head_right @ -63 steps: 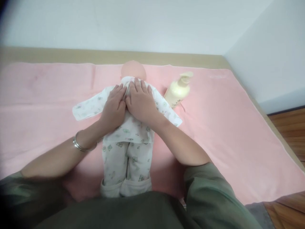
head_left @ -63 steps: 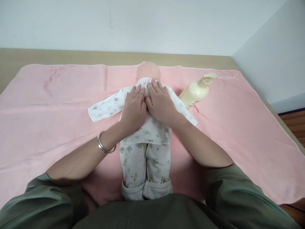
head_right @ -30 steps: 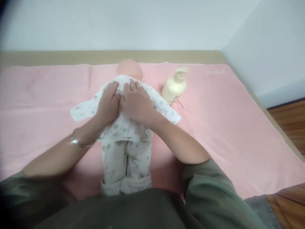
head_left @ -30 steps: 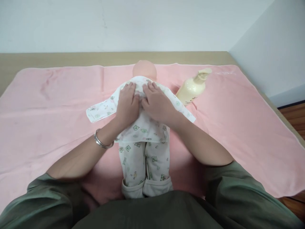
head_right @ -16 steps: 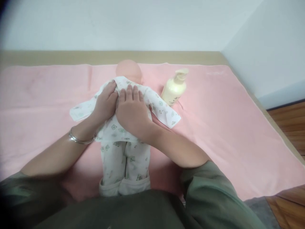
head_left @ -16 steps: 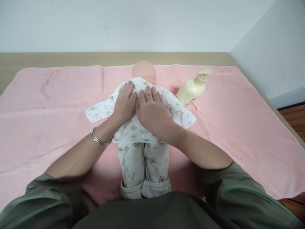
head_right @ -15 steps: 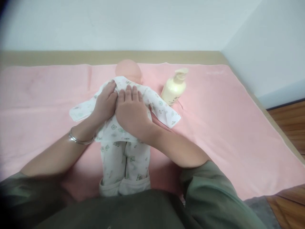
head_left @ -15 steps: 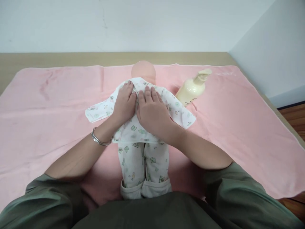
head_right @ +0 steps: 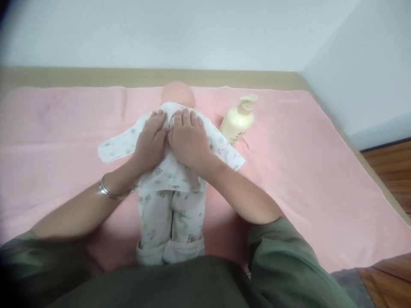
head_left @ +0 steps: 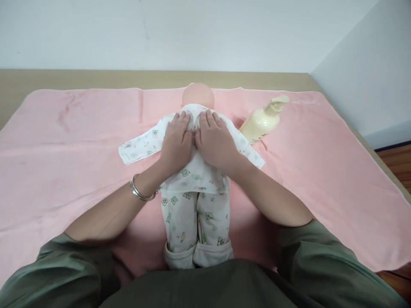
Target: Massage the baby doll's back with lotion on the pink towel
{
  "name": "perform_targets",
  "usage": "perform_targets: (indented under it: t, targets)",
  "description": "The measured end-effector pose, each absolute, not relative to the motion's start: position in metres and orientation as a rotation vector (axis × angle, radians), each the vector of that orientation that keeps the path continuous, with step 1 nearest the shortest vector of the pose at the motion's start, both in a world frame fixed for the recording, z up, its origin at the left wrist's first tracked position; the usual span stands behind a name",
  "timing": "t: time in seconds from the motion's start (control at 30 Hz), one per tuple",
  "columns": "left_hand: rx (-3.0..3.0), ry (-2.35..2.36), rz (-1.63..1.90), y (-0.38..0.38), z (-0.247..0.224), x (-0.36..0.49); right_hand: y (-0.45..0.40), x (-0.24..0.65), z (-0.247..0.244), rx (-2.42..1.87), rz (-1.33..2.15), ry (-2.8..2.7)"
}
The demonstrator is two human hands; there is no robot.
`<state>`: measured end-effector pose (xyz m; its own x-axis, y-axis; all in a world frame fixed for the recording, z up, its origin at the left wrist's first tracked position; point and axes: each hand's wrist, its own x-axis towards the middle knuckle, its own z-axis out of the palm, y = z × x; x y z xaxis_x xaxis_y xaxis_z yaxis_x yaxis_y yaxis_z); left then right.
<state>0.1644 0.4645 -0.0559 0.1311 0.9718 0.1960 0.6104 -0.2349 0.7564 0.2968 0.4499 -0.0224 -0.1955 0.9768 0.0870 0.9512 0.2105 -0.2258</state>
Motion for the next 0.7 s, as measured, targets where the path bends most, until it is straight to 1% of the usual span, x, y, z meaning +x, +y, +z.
perform_targets:
  t: [0.2,0.4,0.53,0.7]
  targets:
    - [1.811,1.606,0.943,0.476,-0.059,0.162,0.419,0.285,-0.016,-1.759,0.061,-2.425]
    - [1.873,1.574,0.98,0.472,-0.063,0.162,0.448,0.3,-0.015,-1.748,0.286,-2.331]
    - [1.878,1.553,1.017,0.472,-0.067,0.16,0.463,0.303,-0.025,-1.803,0.295,-2.22]
    - [1.883,1.582,0.984,0.471,-0.064,0.162,0.462,0.301,-0.032,-1.779,0.287,-2.184]
